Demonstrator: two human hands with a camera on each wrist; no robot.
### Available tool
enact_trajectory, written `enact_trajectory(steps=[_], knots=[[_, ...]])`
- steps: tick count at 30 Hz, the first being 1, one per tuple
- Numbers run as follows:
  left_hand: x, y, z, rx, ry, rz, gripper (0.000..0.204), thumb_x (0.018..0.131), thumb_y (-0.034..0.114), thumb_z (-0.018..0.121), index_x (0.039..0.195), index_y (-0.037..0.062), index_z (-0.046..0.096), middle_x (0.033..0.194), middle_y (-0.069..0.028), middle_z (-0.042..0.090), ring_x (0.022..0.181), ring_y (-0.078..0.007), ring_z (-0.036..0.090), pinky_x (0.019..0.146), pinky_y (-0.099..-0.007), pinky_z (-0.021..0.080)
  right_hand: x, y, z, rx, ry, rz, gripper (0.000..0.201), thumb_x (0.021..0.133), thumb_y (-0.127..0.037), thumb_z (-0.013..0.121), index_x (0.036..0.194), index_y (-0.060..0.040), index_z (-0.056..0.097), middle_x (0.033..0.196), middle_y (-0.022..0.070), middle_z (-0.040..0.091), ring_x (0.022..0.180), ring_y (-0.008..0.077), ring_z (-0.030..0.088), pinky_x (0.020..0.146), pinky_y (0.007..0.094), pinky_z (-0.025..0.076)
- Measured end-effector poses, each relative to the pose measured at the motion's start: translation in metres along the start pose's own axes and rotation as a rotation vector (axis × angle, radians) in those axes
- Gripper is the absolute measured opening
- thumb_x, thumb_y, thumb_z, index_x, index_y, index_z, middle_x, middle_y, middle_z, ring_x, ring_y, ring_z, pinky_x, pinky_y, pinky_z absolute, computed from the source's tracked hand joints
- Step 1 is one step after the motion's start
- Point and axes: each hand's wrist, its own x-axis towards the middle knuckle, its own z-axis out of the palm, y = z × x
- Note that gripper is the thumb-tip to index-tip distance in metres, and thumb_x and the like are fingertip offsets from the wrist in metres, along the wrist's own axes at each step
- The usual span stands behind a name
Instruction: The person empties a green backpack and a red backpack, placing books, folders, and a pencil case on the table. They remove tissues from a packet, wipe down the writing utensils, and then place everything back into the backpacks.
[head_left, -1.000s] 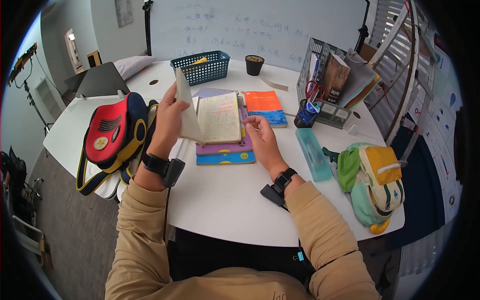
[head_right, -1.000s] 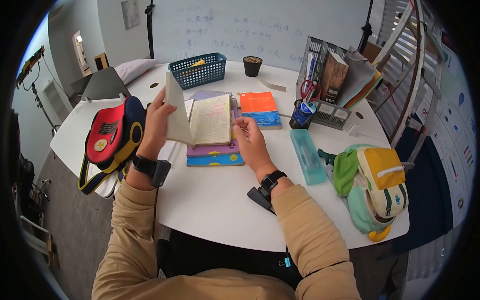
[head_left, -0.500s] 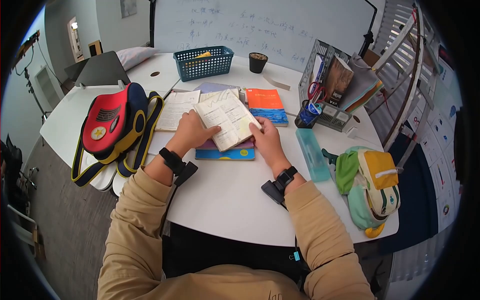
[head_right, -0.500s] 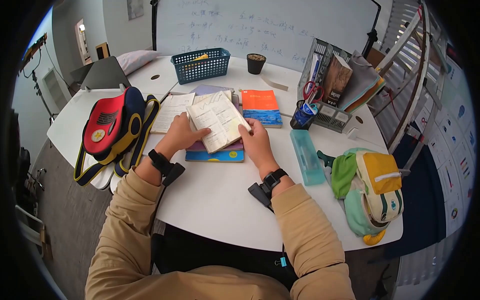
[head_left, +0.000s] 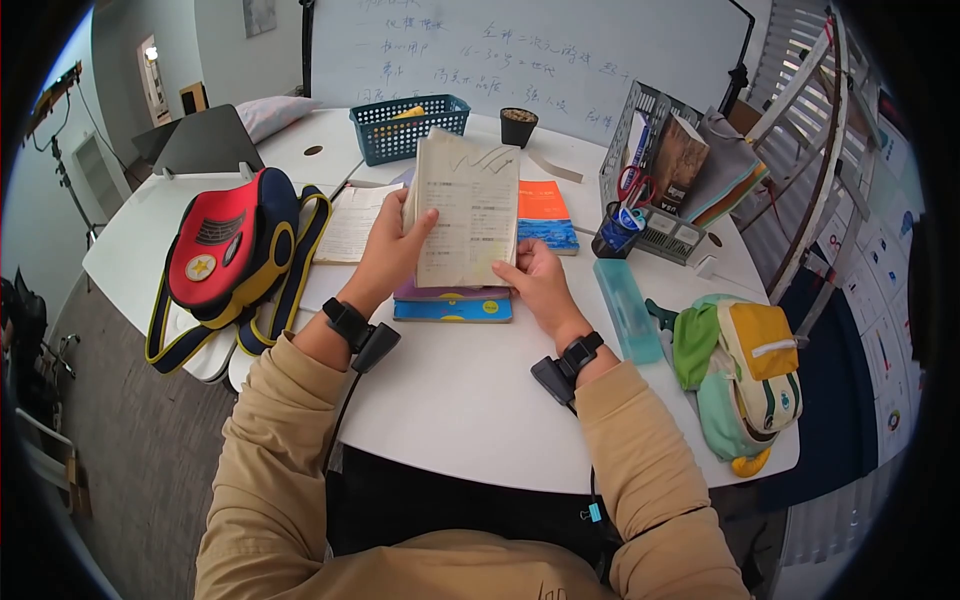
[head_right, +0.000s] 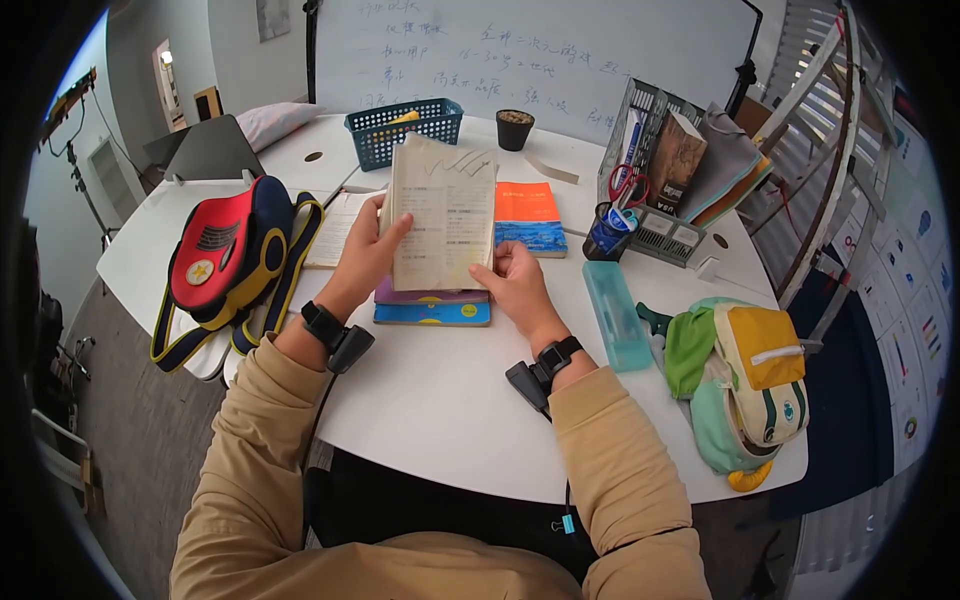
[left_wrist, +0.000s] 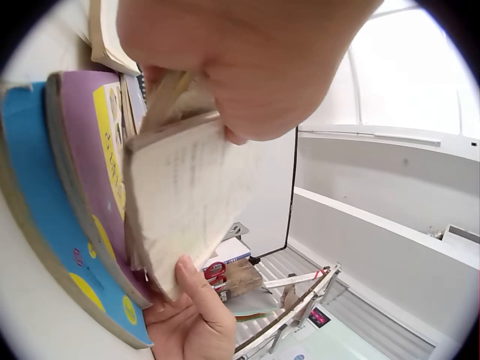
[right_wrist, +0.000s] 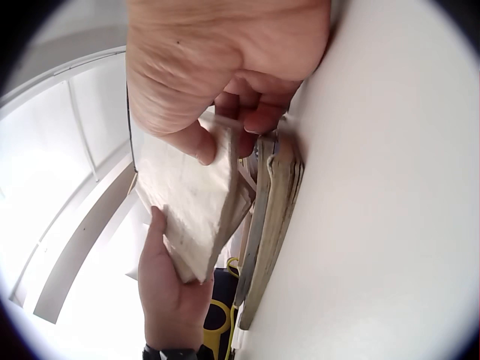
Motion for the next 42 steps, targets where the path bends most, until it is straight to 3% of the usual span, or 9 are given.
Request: enact_trajectory(steps=[4, 15, 21, 27, 30, 34, 37, 40, 42], knots=[[-0.005, 0.008, 0.000, 0.077, -0.192, 0.117, 0.051, 0.114, 0.016, 0.072, 0.157, -0.0032, 0.053, 0.146, -0.0144, 0.071, 0.127, -0.0169, 0.071, 0.109, -0.0351, 0.059, -0.005, -0.011, 0.005, 0.011, 0.005, -0.057, 0.062, 0.102, -0.009, 0.085, 0.147, 0.0090, 0.047, 0.121, 0.0180, 0.079, 0.103, 0.0173, 0.076, 0.092, 0.0290, 0.062], [-0.015, 0.004, 0.019, -0.078, -0.214, 0.171, 0.040, 0.114, 0.011, 0.071, 0.150, -0.0004, 0.059, 0.140, -0.0105, 0.073, 0.127, -0.0146, 0.069, 0.110, -0.0343, 0.057, -0.006, -0.018, 0.016, -0.104, 0.081, -0.318, 0.060, 0.115, -0.040, 0.071, 0.153, 0.0016, 0.052, 0.141, 0.0141, 0.068, 0.129, 0.0213, 0.064, 0.112, 0.0373, 0.052], [-0.013, 0.008, 0.014, -0.125, -0.243, 0.175, 0.044, 0.113, 0.013, 0.073, 0.151, -0.0017, 0.057, 0.138, -0.0120, 0.074, 0.127, -0.0153, 0.069, 0.109, -0.0338, 0.058, -0.009, -0.022, 0.029, -0.220, 0.169, -0.548, 0.056, 0.120, -0.036, 0.062, 0.156, 0.0017, 0.043, 0.150, 0.0159, 0.061, 0.136, 0.0243, 0.060, 0.120, 0.0377, 0.045], [-0.011, -0.004, 0.012, 0.051, -0.154, 0.159, 0.045, 0.115, 0.023, 0.071, 0.150, -0.0021, 0.060, 0.136, -0.0135, 0.075, 0.127, -0.0183, 0.070, 0.110, -0.0342, 0.057, -0.007, -0.014, 0.029, -0.081, 0.114, -0.587, 0.055, 0.115, -0.013, 0.065, 0.159, 0.0028, 0.037, 0.151, 0.0188, 0.060, 0.141, 0.0255, 0.060, 0.123, 0.0384, 0.044], [-0.007, -0.005, 0.002, 0.030, -0.191, 0.142, 0.042, 0.117, 0.027, 0.068, 0.147, -0.0024, 0.063, 0.135, -0.0138, 0.075, 0.124, -0.0213, 0.072, 0.109, -0.0373, 0.057, -0.010, -0.015, 0.022, -0.067, 0.072, -0.412, 0.051, 0.112, -0.007, 0.066, 0.156, 0.0035, 0.042, 0.148, 0.0176, 0.063, 0.137, 0.0239, 0.062, 0.120, 0.0381, 0.047], [0.019, -0.028, -0.036, 0.084, -0.175, 0.201, 0.041, 0.119, 0.031, 0.062, 0.143, -0.0026, 0.066, 0.133, -0.0172, 0.076, 0.123, -0.0286, 0.072, 0.109, -0.0426, 0.055, -0.011, -0.013, 0.022, -0.111, -0.013, -0.326, 0.045, 0.113, -0.014, 0.068, 0.150, 0.0041, 0.049, 0.143, 0.0163, 0.066, 0.133, 0.0233, 0.065, 0.116, 0.0369, 0.050], [0.024, -0.008, -0.058, 0.461, 0.013, 0.146, 0.046, 0.116, 0.035, 0.060, 0.142, -0.0019, 0.067, 0.139, -0.0226, 0.073, 0.130, -0.0381, 0.068, 0.110, -0.0494, 0.054, -0.015, -0.014, 0.030, -0.163, 0.100, -0.427, 0.043, 0.115, -0.020, 0.068, 0.147, 0.0041, 0.052, 0.139, 0.0165, 0.068, 0.130, 0.0232, 0.065, 0.115, 0.0364, 0.050], [0.020, -0.038, -0.088, 1.278, 0.231, -0.004, 0.052, 0.110, 0.038, 0.063, 0.143, -0.0024, 0.066, 0.145, -0.0277, 0.068, 0.141, -0.0463, 0.061, 0.114, -0.0536, 0.052, -0.012, -0.014, 0.030, -0.206, 0.215, -0.524, 0.045, 0.117, -0.026, 0.067, 0.146, 0.0040, 0.053, 0.135, 0.0173, 0.069, 0.127, 0.0231, 0.066, 0.113, 0.0363, 0.050], [0.029, -0.061, -0.109, 1.389, 0.191, -0.231, 0.054, 0.105, 0.034, 0.067, 0.144, -0.0031, 0.065, 0.147, -0.0297, 0.066, 0.142, -0.0501, 0.060, 0.116, -0.0568, 0.051, -0.014, -0.019, 0.027, -0.237, 0.252, -0.531, 0.045, 0.118, -0.030, 0.066, 0.145, 0.0036, 0.053, 0.133, 0.0174, 0.070, 0.126, 0.0228, 0.066, 0.113, 0.0363, 0.051]])
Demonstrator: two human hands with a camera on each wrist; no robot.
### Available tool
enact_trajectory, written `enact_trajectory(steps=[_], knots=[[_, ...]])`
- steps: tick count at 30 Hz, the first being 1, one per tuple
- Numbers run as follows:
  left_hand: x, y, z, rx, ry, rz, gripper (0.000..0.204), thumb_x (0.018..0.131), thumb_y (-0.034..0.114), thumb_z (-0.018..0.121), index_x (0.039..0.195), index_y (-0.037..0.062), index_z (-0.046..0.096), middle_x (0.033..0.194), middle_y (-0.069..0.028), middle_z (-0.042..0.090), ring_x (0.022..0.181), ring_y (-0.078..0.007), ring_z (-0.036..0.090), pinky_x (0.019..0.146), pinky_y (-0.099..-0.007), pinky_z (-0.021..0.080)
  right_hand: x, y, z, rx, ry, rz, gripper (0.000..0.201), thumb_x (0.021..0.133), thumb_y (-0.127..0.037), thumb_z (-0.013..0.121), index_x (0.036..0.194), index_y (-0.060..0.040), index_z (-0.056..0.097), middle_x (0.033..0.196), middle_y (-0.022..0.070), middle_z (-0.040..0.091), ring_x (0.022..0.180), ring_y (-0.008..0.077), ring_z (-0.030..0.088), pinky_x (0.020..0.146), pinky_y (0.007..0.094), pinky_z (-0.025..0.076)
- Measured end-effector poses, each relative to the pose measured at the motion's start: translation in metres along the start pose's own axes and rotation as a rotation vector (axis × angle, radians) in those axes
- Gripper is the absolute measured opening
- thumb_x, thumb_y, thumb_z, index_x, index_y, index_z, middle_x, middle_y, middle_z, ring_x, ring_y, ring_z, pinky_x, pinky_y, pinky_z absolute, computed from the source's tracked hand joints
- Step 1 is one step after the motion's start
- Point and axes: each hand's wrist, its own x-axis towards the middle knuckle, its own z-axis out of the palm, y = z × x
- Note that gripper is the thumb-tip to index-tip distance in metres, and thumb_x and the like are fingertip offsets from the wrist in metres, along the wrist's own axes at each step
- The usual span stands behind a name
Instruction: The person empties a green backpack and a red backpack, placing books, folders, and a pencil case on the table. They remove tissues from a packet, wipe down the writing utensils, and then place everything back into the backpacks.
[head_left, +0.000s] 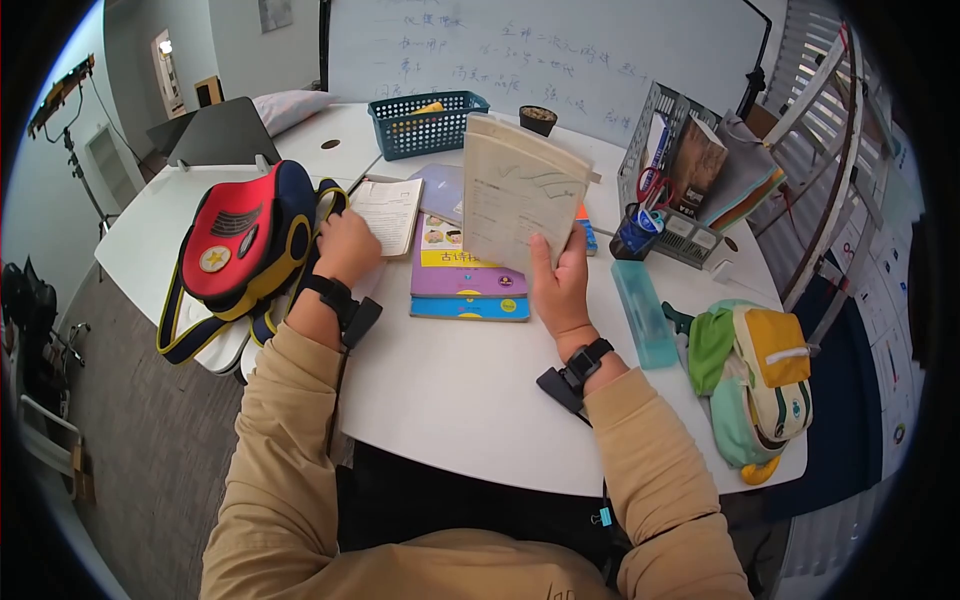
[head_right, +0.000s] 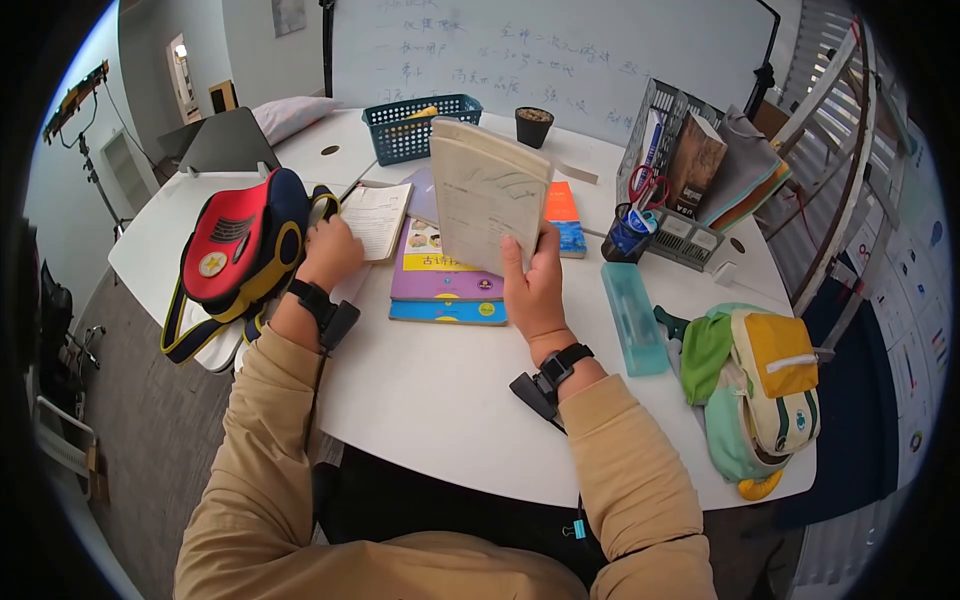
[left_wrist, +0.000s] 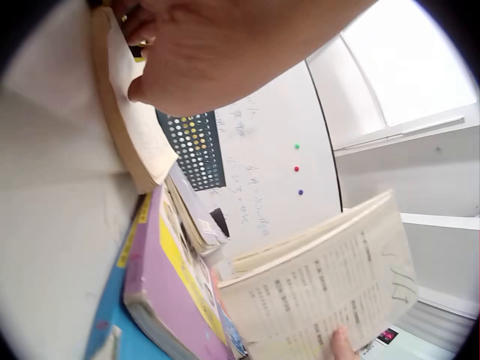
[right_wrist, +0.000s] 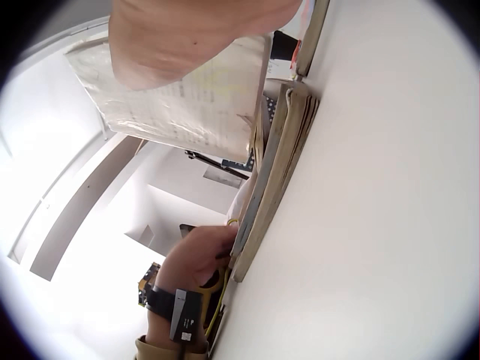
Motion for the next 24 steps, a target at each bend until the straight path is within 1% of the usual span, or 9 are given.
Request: enact_trajectory(steps=[2, 5, 8, 11, 14, 17, 20, 23, 24], knots=[[-0.005, 0.002, -0.015, 0.019, -0.111, -0.071, 0.056, 0.100, 0.027, 0.073, 0.145, -0.0043, 0.063, 0.148, -0.0316, 0.066, 0.143, -0.0520, 0.059, 0.120, -0.0583, 0.050, 0.000, 0.007, -0.003, -0.017, -0.070, 0.040, 0.043, 0.119, -0.031, 0.064, 0.144, 0.0024, 0.054, 0.134, 0.0169, 0.070, 0.126, 0.0228, 0.067, 0.112, 0.0364, 0.051], [-0.001, 0.003, -0.029, -0.066, -0.138, -0.145, 0.058, 0.096, 0.026, 0.078, 0.144, -0.0035, 0.065, 0.150, -0.0319, 0.065, 0.144, -0.0525, 0.059, 0.121, -0.0585, 0.050, 0.003, 0.012, -0.005, -0.016, -0.104, 0.057, 0.041, 0.120, -0.033, 0.062, 0.142, 0.0009, 0.056, 0.133, 0.0169, 0.072, 0.124, 0.0236, 0.068, 0.110, 0.0371, 0.052], [-0.005, 0.004, -0.034, -0.052, -0.099, -0.138, 0.057, 0.094, 0.027, 0.082, 0.139, -0.0050, 0.071, 0.147, -0.0318, 0.068, 0.140, -0.0519, 0.064, 0.117, -0.0572, 0.054, 0.003, 0.014, -0.006, -0.039, -0.111, 0.048, 0.041, 0.120, -0.034, 0.062, 0.141, 0.0003, 0.057, 0.131, 0.0181, 0.074, 0.122, 0.0250, 0.070, 0.109, 0.0378, 0.053], [0.000, 0.002, -0.042, -0.077, -0.181, -0.132, 0.052, 0.093, 0.026, 0.083, 0.133, -0.0069, 0.075, 0.142, -0.0315, 0.073, 0.135, -0.0502, 0.070, 0.112, -0.0554, 0.059, 0.002, 0.012, -0.005, -0.067, -0.108, 0.050, 0.043, 0.120, -0.035, 0.062, 0.142, 0.0008, 0.057, 0.130, 0.0193, 0.074, 0.120, 0.0262, 0.071, 0.108, 0.0381, 0.054], [0.022, -0.014, -0.024, -0.122, -0.198, -0.174, 0.044, 0.095, 0.021, 0.081, 0.128, -0.0071, 0.078, 0.139, -0.0322, 0.075, 0.131, -0.0477, 0.074, 0.107, -0.0538, 0.061, 0.001, 0.011, -0.005, -0.078, -0.093, 0.058, 0.044, 0.120, -0.036, 0.062, 0.143, 0.0011, 0.057, 0.130, 0.0191, 0.075, 0.120, 0.0261, 0.071, 0.108, 0.0379, 0.054], [0.035, -0.029, -0.014, -0.475, -0.370, -0.161, 0.046, 0.095, 0.019, 0.081, 0.134, -0.0052, 0.075, 0.138, -0.0334, 0.075, 0.133, -0.0454, 0.073, 0.109, -0.0504, 0.059, 0.001, 0.014, -0.003, -0.041, -0.067, 0.060, 0.044, 0.120, -0.036, 0.062, 0.143, 0.0013, 0.057, 0.130, 0.0179, 0.075, 0.121, 0.0244, 0.070, 0.109, 0.0372, 0.053], [0.031, -0.024, 0.001, -0.603, 0.079, -0.104, 0.045, 0.096, 0.015, 0.081, 0.136, -0.0042, 0.071, 0.131, -0.0315, 0.077, 0.128, -0.0414, 0.076, 0.107, -0.0476, 0.058, 0.002, 0.014, -0.004, 0.017, -0.034, 0.093, 0.044, 0.120, -0.036, 0.062, 0.144, 0.0013, 0.057, 0.132, 0.0161, 0.075, 0.122, 0.0223, 0.069, 0.110, 0.0361, 0.052], [0.018, -0.004, -0.031, -0.756, 0.324, 0.091, 0.037, 0.099, 0.010, 0.077, 0.132, -0.0037, 0.068, 0.125, -0.0262, 0.079, 0.117, -0.0397, 0.078, 0.104, -0.0460, 0.058, 0.003, 0.008, -0.005, 0.069, 0.041, 0.129, 0.044, 0.120, -0.034, 0.061, 0.146, 0.0017, 0.057, 0.135, 0.0148, 0.074, 0.124, 0.0205, 0.068, 0.110, 0.0354, 0.052], [0.012, 0.008, -0.042, -0.861, 0.388, 0.136, 0.029, 0.099, 0.002, 0.074, 0.128, 0.0005, 0.069, 0.124, -0.0210, 0.079, 0.112, -0.0383, 0.076, 0.099, -0.0460, 0.059, 0.003, 0.007, -0.005, 0.084, 0.072, 0.141, 0.044, 0.121, -0.034, 0.061, 0.147, 0.0020, 0.056, 0.136, 0.0145, 0.073, 0.124, 0.0200, 0.068, 0.111, 0.0353, 0.052]])
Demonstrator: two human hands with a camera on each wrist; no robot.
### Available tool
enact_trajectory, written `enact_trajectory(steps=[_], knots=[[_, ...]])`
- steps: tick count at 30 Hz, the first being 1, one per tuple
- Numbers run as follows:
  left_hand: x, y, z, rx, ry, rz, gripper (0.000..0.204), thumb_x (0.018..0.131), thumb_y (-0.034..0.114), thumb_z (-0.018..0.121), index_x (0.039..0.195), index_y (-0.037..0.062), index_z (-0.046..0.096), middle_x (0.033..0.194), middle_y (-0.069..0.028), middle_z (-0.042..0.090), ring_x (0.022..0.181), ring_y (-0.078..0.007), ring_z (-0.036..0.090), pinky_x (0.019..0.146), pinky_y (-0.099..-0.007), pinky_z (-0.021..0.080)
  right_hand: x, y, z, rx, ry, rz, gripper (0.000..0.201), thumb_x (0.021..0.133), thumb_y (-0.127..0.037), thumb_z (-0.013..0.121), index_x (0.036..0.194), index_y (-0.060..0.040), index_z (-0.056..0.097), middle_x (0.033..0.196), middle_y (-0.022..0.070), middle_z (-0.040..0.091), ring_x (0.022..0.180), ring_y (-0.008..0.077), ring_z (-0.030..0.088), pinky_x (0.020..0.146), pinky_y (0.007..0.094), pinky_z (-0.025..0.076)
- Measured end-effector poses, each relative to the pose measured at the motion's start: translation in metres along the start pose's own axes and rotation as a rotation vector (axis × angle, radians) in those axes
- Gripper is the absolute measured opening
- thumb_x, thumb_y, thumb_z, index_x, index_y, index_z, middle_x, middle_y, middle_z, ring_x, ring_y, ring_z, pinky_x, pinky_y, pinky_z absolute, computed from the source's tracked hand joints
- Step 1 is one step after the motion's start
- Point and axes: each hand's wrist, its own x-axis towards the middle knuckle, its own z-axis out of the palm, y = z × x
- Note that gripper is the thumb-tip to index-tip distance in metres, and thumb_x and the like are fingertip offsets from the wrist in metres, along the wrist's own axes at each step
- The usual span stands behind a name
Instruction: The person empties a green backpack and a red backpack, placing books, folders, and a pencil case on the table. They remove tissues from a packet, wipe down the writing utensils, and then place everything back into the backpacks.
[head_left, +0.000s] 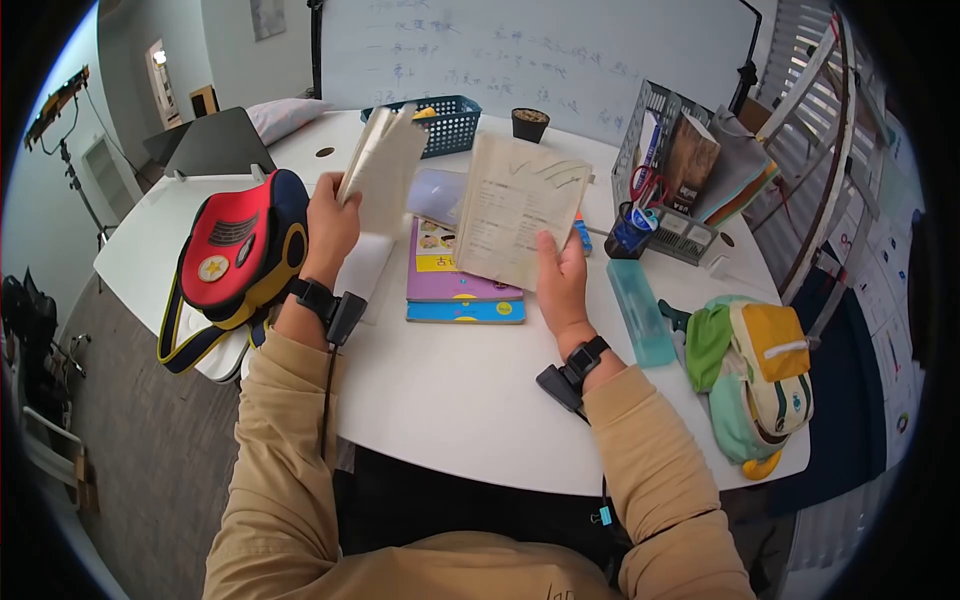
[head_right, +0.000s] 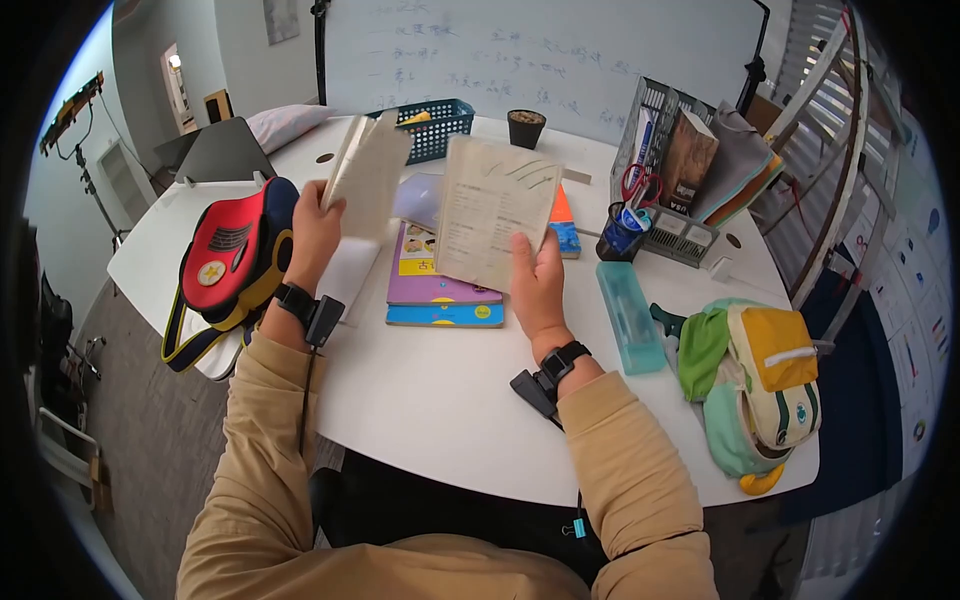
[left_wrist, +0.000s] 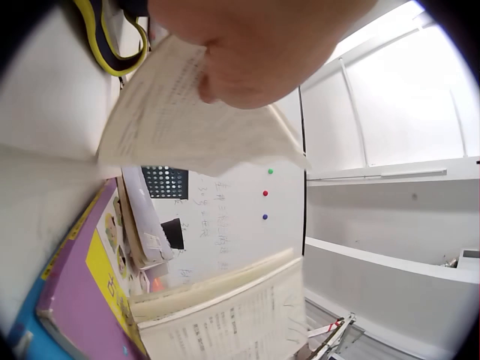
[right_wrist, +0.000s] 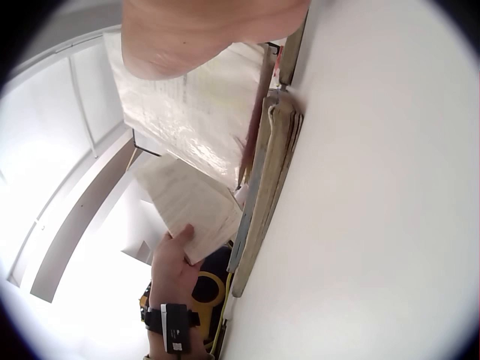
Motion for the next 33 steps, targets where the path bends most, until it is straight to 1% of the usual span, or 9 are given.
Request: enact_trajectory(steps=[3, 4, 7, 8, 11, 17, 20, 24, 33], knots=[[0.010, -0.005, 0.007, -0.251, 0.049, 0.265, 0.033, 0.097, -0.001, 0.076, 0.128, 0.0078, 0.070, 0.124, -0.0145, 0.080, 0.124, -0.0352, 0.071, 0.100, -0.0455, 0.058, 0.004, 0.007, -0.004, 0.181, 0.081, 0.095, 0.044, 0.121, -0.032, 0.060, 0.149, 0.0023, 0.055, 0.141, 0.0142, 0.071, 0.126, 0.0185, 0.066, 0.112, 0.0347, 0.051], [0.001, 0.014, -0.001, 0.168, 0.201, 0.453, 0.039, 0.093, -0.004, 0.080, 0.127, 0.0141, 0.072, 0.136, -0.0159, 0.073, 0.141, -0.0352, 0.061, 0.103, -0.0444, 0.058, 0.005, 0.009, -0.005, 0.221, 0.100, 0.107, 0.044, 0.121, -0.031, 0.060, 0.150, 0.0022, 0.055, 0.142, 0.0141, 0.071, 0.127, 0.0181, 0.066, 0.112, 0.0345, 0.051], [-0.005, 0.014, 0.006, 0.060, 0.111, 0.417, 0.043, 0.091, -0.005, 0.083, 0.127, 0.0158, 0.072, 0.147, -0.0203, 0.060, 0.151, -0.0397, 0.052, 0.109, -0.0451, 0.057, 0.007, 0.015, -0.007, 0.317, 0.134, 0.144, 0.044, 0.121, -0.030, 0.059, 0.151, 0.0019, 0.055, 0.144, 0.0139, 0.070, 0.129, 0.0173, 0.065, 0.113, 0.0337, 0.050], [-0.010, 0.019, 0.007, -0.024, -0.040, 0.330, 0.047, 0.090, -0.006, 0.083, 0.129, 0.0170, 0.072, 0.151, -0.0241, 0.050, 0.154, -0.0445, 0.048, 0.108, -0.0431, 0.059, 0.008, 0.016, -0.008, 0.335, 0.127, 0.156, 0.044, 0.121, -0.030, 0.059, 0.150, 0.0017, 0.055, 0.144, 0.0137, 0.070, 0.130, 0.0173, 0.064, 0.114, 0.0335, 0.050], [-0.011, 0.015, 0.014, -0.453, -0.557, -0.259, 0.031, 0.100, -0.005, 0.073, 0.130, 0.0036, 0.070, 0.148, -0.0173, 0.057, 0.147, -0.0343, 0.058, 0.099, -0.0387, 0.063, 0.009, 0.020, -0.009, 0.286, 0.076, 0.146, 0.043, 0.121, -0.030, 0.058, 0.150, 0.0018, 0.055, 0.145, 0.0135, 0.070, 0.130, 0.0175, 0.064, 0.114, 0.0334, 0.050], [-0.015, 0.008, 0.023, -0.633, -0.589, -0.788, 0.059, 0.101, -0.011, 0.068, 0.157, -0.0014, 0.053, 0.135, -0.0168, 0.072, 0.121, -0.0269, 0.075, 0.106, -0.0406, 0.062, 0.008, 0.019, -0.011, 0.230, 0.084, 0.185, 0.043, 0.121, -0.030, 0.058, 0.150, 0.0027, 0.056, 0.145, 0.0144, 0.069, 0.131, 0.0179, 0.065, 0.114, 0.0339, 0.050], [-0.035, 0.029, 0.022, -0.499, -0.489, -0.466, 0.066, 0.105, 0.001, 0.075, 0.162, -0.0075, 0.041, 0.131, -0.0206, 0.076, 0.118, -0.0275, 0.077, 0.101, -0.0374, 0.064, 0.011, 0.022, -0.013, 0.217, 0.152, 0.167, 0.044, 0.121, -0.029, 0.058, 0.151, 0.0034, 0.055, 0.146, 0.0153, 0.069, 0.131, 0.0186, 0.065, 0.114, 0.0346, 0.050], [-0.026, 0.036, 0.026, -0.837, -0.216, -0.334, 0.064, 0.109, 0.010, 0.076, 0.160, -0.0086, 0.042, 0.132, -0.0178, 0.077, 0.118, -0.0223, 0.077, 0.104, -0.0349, 0.062, 0.012, 0.011, -0.011, 0.359, 0.210, 0.095, 0.044, 0.119, -0.024, 0.058, 0.154, 0.0030, 0.054, 0.151, 0.0125, 0.066, 0.136, 0.0189, 0.063, 0.118, 0.0350, 0.047], [-0.042, 0.041, 0.043, -0.683, -0.518, -0.274, 0.042, 0.110, 0.007, 0.073, 0.149, -0.0022, 0.061, 0.143, -0.0158, 0.075, 0.127, -0.0220, 0.074, 0.110, -0.0376, 0.059, 0.008, -0.004, -0.009, 0.376, 0.241, 0.036, 0.046, 0.114, -0.021, 0.060, 0.153, 0.0036, 0.057, 0.151, 0.0129, 0.065, 0.138, 0.0205, 0.061, 0.120, 0.0363, 0.045]])
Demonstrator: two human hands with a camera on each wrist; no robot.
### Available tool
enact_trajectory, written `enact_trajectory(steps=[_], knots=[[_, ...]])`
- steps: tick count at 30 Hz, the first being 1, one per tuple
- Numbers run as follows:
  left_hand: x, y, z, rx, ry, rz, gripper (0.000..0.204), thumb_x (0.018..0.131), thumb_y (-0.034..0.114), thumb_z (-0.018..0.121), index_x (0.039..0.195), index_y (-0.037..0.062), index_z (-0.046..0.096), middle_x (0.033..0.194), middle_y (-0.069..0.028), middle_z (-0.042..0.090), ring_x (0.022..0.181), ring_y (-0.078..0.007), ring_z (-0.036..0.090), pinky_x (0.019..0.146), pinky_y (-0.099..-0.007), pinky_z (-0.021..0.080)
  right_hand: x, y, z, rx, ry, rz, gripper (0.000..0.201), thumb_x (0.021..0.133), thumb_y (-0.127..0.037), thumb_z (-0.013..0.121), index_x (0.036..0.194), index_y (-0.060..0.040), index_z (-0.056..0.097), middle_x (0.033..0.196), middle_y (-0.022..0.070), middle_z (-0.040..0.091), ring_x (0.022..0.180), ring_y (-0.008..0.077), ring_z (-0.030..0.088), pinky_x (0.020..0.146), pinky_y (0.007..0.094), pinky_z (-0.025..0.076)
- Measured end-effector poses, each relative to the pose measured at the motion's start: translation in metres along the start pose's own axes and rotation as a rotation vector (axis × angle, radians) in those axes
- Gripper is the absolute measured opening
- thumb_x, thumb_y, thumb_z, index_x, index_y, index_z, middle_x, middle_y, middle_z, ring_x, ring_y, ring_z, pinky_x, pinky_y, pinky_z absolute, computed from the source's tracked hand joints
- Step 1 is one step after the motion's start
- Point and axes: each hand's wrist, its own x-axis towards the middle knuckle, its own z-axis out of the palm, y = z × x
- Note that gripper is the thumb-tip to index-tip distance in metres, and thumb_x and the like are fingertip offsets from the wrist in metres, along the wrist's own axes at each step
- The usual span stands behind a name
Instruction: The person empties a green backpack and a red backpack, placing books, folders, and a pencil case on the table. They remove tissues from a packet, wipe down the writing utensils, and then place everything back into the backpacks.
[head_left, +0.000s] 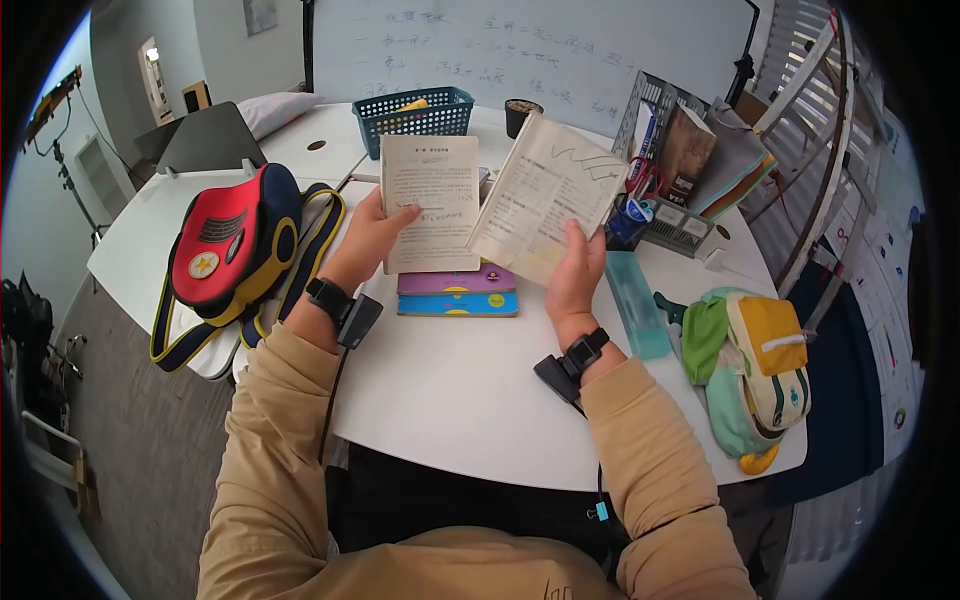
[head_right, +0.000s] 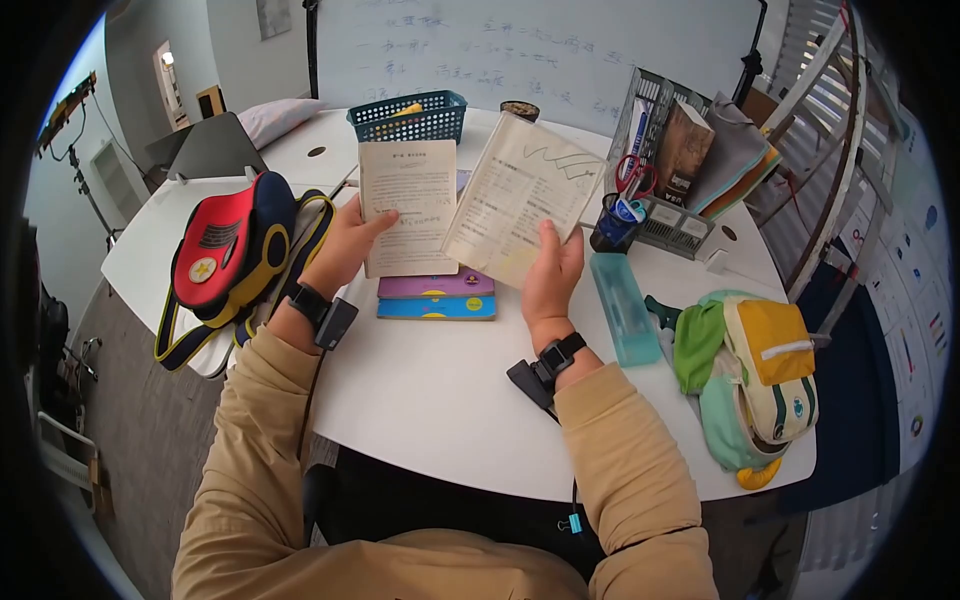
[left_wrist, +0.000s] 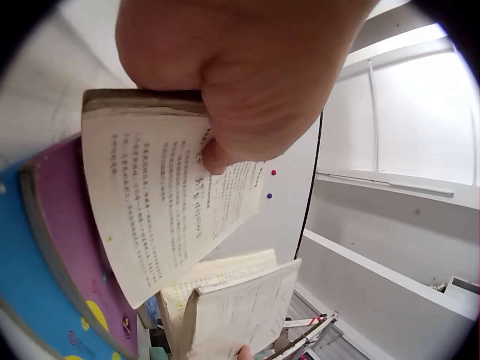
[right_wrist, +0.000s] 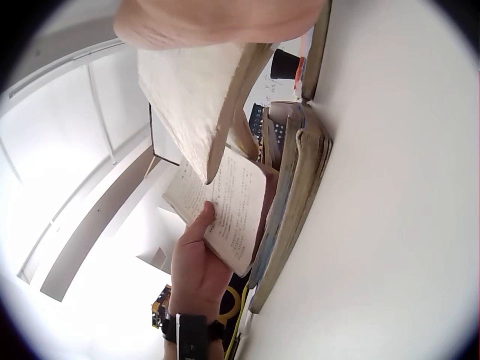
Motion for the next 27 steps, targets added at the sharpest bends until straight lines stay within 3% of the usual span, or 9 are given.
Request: enact_trajectory(steps=[3, 8, 17, 23, 26, 27], knots=[[0.004, -0.008, -0.002, -0.004, 0.064, 0.021, 0.044, 0.110, 0.005, 0.072, 0.151, -0.0021, 0.060, 0.143, -0.0164, 0.075, 0.127, -0.0225, 0.074, 0.110, -0.0388, 0.059, 0.000, -0.004, 0.000, -0.027, 0.006, -0.072, 0.043, 0.115, -0.023, 0.060, 0.147, 0.0057, 0.057, 0.141, 0.0134, 0.069, 0.126, 0.0193, 0.066, 0.112, 0.0352, 0.050], [0.004, -0.012, 0.000, 0.085, 0.155, 0.089, 0.043, 0.110, 0.005, 0.071, 0.151, -0.0025, 0.058, 0.142, -0.0168, 0.075, 0.128, -0.0226, 0.073, 0.110, -0.0380, 0.058, -0.004, -0.005, 0.002, 0.016, 0.004, -0.060, 0.040, 0.113, -0.021, 0.060, 0.142, 0.0060, 0.061, 0.136, 0.0125, 0.071, 0.123, 0.0184, 0.066, 0.110, 0.0343, 0.050], [-0.003, -0.003, 0.014, 0.102, 0.091, 0.119, 0.041, 0.114, 0.011, 0.068, 0.152, -0.0016, 0.057, 0.143, -0.0145, 0.074, 0.130, -0.0200, 0.070, 0.112, -0.0372, 0.056, -0.007, -0.001, -0.002, -0.012, -0.100, 0.018, 0.036, 0.114, -0.019, 0.059, 0.139, 0.0058, 0.067, 0.136, 0.0115, 0.074, 0.122, 0.0168, 0.066, 0.111, 0.0324, 0.050], [-0.011, 0.006, 0.036, -0.188, -0.110, 0.047, 0.047, 0.119, 0.025, 0.063, 0.158, -0.0003, 0.053, 0.149, -0.0132, 0.069, 0.136, -0.0172, 0.065, 0.117, -0.0374, 0.053, -0.010, 0.001, 0.007, -0.056, -0.179, 0.047, 0.040, 0.119, -0.024, 0.058, 0.148, 0.0028, 0.061, 0.142, 0.0092, 0.070, 0.129, 0.0158, 0.063, 0.115, 0.0321, 0.048], [-0.024, 0.004, 0.047, 0.015, -0.190, 0.269, 0.053, 0.117, 0.026, 0.067, 0.161, 0.0004, 0.050, 0.150, -0.0125, 0.069, 0.138, -0.0166, 0.064, 0.120, -0.0372, 0.051, -0.012, 0.000, 0.009, -0.090, -0.251, 0.081, 0.040, 0.121, -0.028, 0.057, 0.149, 0.0004, 0.057, 0.146, 0.0100, 0.067, 0.131, 0.0150, 0.061, 0.116, 0.0323, 0.048], [-0.027, 0.006, 0.048, 0.005, -0.208, 0.213, 0.062, 0.110, 0.019, 0.077, 0.162, 0.0006, 0.049, 0.151, -0.0132, 0.068, 0.138, -0.0180, 0.065, 0.119, -0.0381, 0.053, -0.012, 0.000, 0.010, -0.097, -0.277, 0.096, 0.040, 0.122, -0.030, 0.057, 0.149, -0.0003, 0.056, 0.147, 0.0105, 0.066, 0.132, 0.0149, 0.061, 0.116, 0.0324, 0.048]])
